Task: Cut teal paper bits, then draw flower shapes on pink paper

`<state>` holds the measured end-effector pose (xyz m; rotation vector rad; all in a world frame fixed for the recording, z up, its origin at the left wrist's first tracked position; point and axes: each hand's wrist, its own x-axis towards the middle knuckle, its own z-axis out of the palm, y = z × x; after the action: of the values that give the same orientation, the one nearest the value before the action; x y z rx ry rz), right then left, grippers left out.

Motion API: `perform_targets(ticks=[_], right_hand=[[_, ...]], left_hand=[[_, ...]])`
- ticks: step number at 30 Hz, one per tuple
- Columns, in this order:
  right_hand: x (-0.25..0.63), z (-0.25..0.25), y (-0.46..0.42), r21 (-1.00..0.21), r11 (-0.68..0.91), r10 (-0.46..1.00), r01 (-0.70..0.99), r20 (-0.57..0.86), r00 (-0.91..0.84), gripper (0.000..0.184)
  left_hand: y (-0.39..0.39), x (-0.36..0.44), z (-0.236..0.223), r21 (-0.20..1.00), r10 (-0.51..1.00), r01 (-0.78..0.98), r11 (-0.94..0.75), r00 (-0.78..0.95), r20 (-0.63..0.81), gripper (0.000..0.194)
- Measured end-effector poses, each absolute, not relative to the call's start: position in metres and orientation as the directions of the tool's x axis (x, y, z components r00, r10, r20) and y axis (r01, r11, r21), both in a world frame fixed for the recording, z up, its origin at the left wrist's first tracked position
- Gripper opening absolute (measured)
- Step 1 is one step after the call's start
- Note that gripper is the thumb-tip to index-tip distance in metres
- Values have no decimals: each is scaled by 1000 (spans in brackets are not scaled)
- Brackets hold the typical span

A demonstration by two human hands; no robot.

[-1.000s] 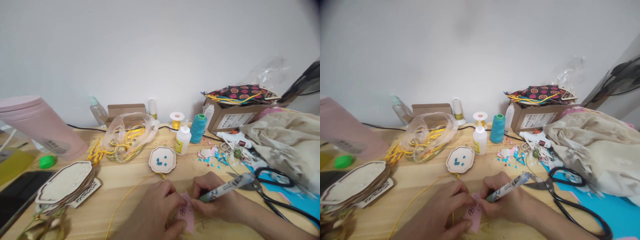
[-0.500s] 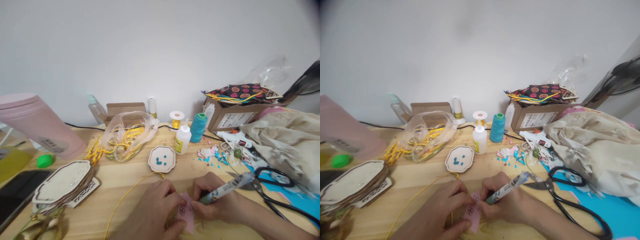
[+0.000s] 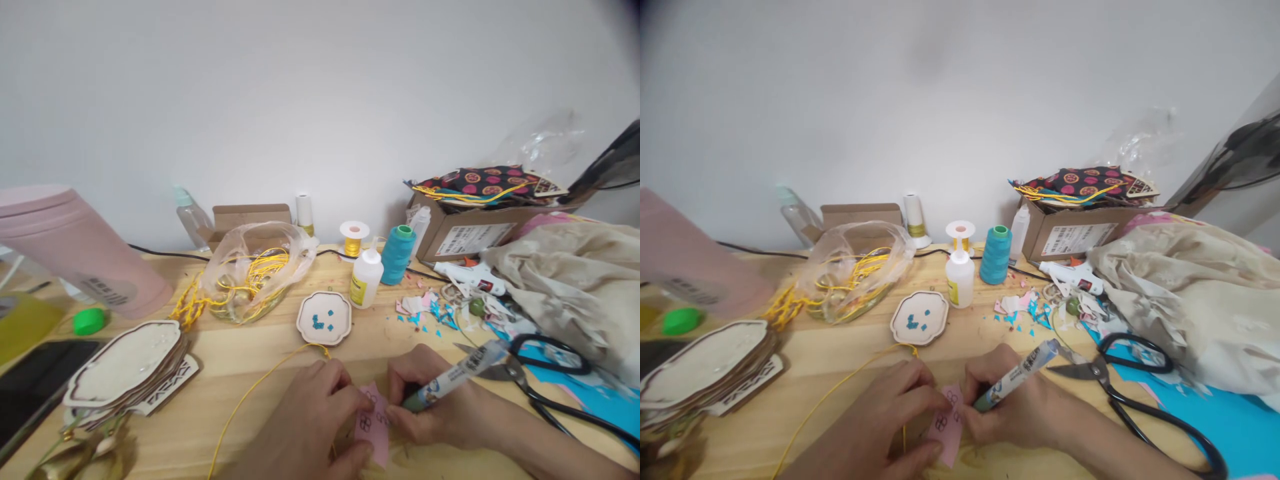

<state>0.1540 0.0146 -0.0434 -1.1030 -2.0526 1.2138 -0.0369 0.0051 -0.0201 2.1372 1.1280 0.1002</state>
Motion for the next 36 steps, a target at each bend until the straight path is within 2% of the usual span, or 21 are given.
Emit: perform_targets(ticks=[21,31,36], right_hand=[[155,-46,13,-879,299,828,372,44,-560,16],[153,-42,14,-889,237,843,391,-12,-538,17],[154,-43,14,-895,248,837,371,4,-548,17]], left_hand=[[6,-37,-20,610,739,691,-389,629,-242,17],[5,-38,-21,632,740,677,-377,630,-234,19],[5,-38,-19,635,737,677,-372,631,-240,18]])
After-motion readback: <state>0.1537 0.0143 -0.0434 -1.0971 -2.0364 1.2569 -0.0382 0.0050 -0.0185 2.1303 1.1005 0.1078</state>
